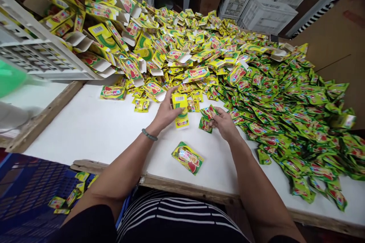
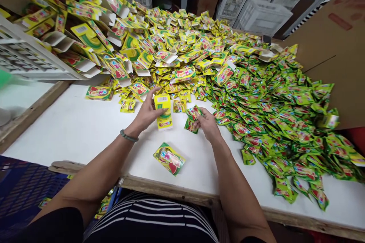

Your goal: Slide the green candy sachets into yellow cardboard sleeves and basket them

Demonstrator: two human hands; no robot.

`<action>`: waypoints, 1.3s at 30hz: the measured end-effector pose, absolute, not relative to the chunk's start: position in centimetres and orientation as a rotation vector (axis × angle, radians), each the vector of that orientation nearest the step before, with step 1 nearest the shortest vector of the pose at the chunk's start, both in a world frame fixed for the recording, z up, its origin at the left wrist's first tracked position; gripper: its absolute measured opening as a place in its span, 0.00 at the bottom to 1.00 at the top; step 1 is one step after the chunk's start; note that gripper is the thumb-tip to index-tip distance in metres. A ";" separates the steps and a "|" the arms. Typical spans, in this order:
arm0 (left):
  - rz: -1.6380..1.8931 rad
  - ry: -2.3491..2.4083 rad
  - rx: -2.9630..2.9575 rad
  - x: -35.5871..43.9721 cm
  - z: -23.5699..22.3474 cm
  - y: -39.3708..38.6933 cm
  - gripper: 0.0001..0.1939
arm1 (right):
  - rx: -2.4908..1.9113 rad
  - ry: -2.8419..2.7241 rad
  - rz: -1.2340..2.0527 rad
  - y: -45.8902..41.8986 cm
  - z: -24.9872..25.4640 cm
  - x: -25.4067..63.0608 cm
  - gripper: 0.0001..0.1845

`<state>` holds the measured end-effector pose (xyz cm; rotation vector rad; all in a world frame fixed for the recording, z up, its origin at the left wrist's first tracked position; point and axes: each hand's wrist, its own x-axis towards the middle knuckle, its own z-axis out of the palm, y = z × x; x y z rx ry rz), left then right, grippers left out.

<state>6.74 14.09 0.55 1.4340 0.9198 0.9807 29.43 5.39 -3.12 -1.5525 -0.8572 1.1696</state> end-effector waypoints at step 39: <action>0.078 0.812 2.776 6.8 0.5 14.1 0.32 | -1.918 -1.238 0.705 4.7 -3.8 28.2 0.17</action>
